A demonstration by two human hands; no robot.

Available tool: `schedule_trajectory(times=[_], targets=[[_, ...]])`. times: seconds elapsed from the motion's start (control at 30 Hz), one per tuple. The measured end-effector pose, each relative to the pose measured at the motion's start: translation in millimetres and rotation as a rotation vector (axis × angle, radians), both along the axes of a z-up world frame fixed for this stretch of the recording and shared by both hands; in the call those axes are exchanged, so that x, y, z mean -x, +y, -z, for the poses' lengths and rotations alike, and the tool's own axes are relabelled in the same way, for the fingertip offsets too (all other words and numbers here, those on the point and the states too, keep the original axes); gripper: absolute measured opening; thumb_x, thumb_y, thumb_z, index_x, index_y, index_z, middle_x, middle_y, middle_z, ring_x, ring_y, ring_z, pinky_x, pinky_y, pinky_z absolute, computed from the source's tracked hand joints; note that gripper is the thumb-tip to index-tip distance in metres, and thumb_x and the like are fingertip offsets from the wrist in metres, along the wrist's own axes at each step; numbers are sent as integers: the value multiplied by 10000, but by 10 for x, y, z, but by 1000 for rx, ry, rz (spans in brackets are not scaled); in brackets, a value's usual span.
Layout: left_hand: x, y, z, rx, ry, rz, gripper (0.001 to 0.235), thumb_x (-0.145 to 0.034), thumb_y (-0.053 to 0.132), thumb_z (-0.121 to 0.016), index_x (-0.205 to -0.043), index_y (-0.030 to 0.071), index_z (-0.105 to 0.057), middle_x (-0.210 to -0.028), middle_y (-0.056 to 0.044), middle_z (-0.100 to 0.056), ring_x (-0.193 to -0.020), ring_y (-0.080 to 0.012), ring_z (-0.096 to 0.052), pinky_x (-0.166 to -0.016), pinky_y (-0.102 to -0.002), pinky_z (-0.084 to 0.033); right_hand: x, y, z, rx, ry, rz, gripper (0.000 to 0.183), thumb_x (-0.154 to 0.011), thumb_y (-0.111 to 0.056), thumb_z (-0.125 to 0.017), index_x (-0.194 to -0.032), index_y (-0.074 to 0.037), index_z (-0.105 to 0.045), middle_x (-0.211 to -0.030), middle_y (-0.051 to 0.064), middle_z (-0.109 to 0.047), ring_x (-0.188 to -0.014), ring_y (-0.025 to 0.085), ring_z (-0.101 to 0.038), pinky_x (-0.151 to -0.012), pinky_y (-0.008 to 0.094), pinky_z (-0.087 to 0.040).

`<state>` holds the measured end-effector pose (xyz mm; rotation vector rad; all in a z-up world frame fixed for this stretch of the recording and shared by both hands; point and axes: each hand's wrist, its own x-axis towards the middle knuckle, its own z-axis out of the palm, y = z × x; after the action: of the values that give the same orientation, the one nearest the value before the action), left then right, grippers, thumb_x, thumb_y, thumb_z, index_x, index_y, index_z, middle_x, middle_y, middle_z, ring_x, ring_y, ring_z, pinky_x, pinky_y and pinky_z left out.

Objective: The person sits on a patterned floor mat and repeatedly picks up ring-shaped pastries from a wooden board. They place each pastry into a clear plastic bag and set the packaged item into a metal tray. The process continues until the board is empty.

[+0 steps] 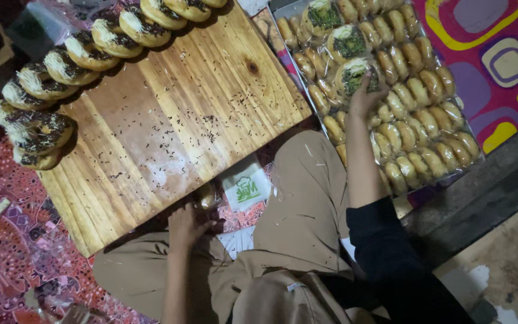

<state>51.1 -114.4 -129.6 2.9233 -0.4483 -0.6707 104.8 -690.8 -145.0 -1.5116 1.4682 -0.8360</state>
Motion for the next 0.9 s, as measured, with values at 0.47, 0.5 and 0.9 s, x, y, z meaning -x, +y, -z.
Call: schedule_trajectory(times=[0.47,0.5,0.9], targets=[[-496,-94,202,190,47,249,944,-613,594,-889,-1290,6,-592,-1279,-284,-618,-1201,-410,-595,-999,-468,-498,-110,-107,217,-234,-96,-65,939,-1055,-595,-422,-1625,-49,87,-1720,184,93,-1590,337,-18,-1280,472,-70],[-488,-103,191,207,-17,266,990,-597,610,-894,-1290,-23,-579,-1274,-300,-609,-1198,-415,-588,-995,-467,-494,-27,-59,130,-225,-152,-85,922,-1067,-569,-434,-1633,-55,80,-1726,186,68,-1595,338,-60,-1288,474,-97],[824,-652,298,1298,1127,-732,730,-841,293,-723,-1478,57,-455,-1315,-154,-648,-1191,-302,-648,-1002,-435,-555,1835,2641,-1190,729,-63,-1769,1338,-530,-676,-905,-1526,-66,-252,-1491,288,-403,-1402,484,-360,-1165,610,-291]])
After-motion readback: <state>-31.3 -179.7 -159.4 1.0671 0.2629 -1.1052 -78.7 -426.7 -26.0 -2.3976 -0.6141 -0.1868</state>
